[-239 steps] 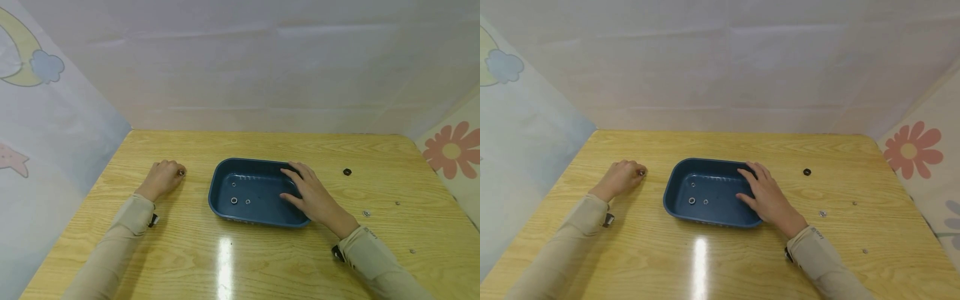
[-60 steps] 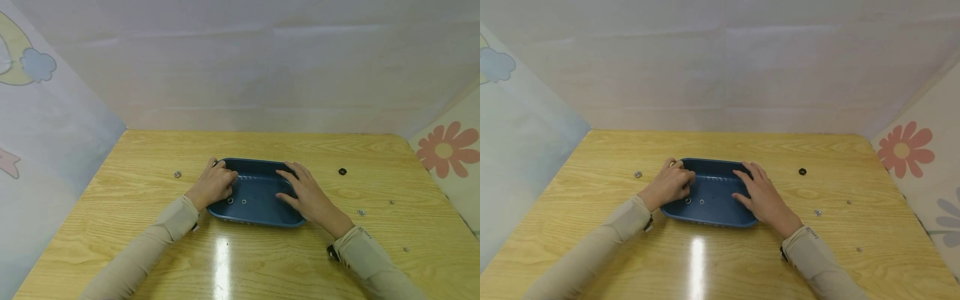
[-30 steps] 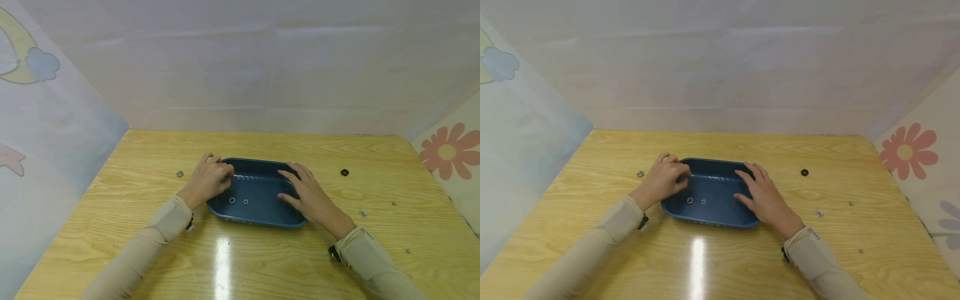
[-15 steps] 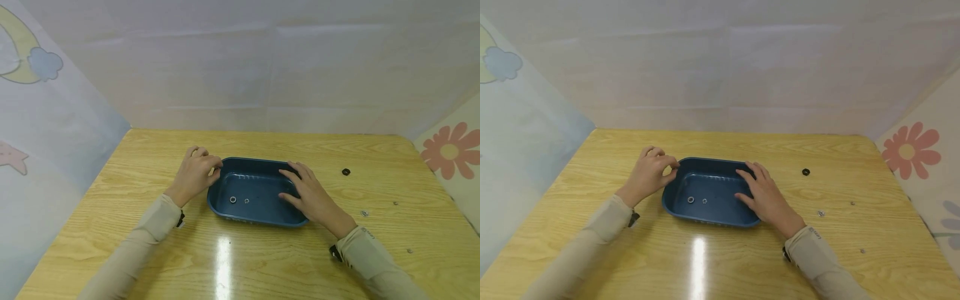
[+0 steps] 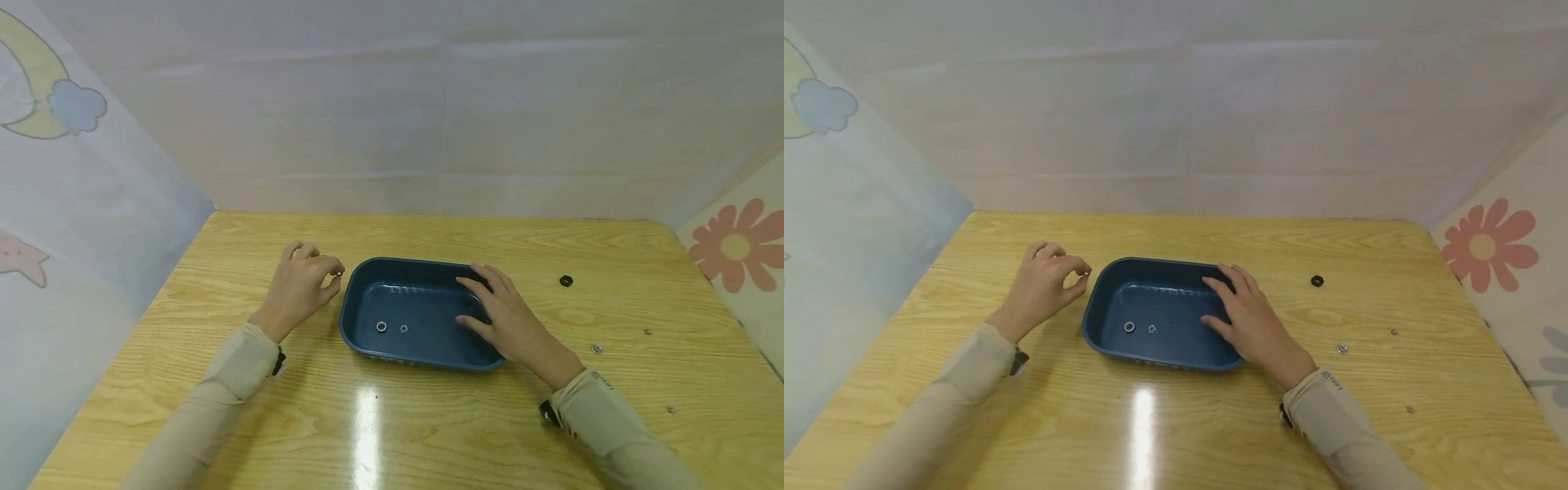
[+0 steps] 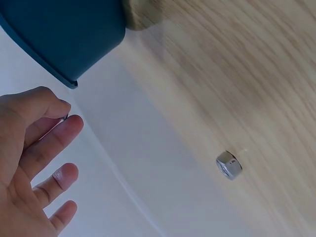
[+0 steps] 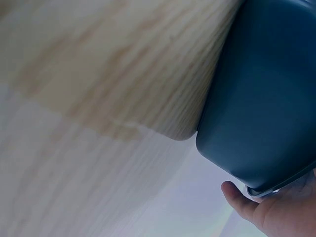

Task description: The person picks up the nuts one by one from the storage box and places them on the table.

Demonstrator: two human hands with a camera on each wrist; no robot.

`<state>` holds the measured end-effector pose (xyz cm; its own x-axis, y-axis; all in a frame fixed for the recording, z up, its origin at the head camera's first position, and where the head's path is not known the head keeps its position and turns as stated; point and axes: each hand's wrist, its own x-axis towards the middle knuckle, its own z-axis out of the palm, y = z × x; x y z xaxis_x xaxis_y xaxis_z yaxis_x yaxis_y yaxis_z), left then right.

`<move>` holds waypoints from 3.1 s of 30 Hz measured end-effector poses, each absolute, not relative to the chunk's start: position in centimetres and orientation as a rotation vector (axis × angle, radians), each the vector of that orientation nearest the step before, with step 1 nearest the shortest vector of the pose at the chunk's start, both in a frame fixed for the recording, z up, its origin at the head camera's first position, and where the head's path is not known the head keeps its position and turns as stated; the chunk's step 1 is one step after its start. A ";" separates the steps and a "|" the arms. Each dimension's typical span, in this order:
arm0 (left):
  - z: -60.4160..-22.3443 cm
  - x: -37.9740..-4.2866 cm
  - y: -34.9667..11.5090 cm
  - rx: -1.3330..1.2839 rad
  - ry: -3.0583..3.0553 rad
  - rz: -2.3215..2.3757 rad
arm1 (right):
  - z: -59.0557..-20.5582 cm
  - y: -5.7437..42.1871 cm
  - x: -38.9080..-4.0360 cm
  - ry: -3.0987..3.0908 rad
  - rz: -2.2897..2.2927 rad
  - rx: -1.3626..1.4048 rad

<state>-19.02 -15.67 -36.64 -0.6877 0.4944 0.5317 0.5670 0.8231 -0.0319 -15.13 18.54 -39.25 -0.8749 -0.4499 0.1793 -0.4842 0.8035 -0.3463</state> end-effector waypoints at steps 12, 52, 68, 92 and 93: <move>-37.0 -18.7 -17.6 -0.806 -2.475 -0.241 | -39.4 18.5 -15.1 -2.886 0.603 0.752; -38.7 -16.2 -24.8 -0.553 -2.687 -0.087 | -39.5 18.7 -15.2 -2.881 0.617 0.760; -39.0 -15.7 -25.6 -0.486 -2.887 -0.033 | -39.4 18.6 -15.1 -2.886 0.617 0.760; -39.0 -15.5 -25.6 -0.424 -3.007 -0.032 | -39.4 18.6 -15.1 -2.899 0.608 0.752; -38.9 -15.5 -25.6 -0.426 -3.005 -0.031 | -39.4 18.7 -15.1 -2.898 0.608 0.752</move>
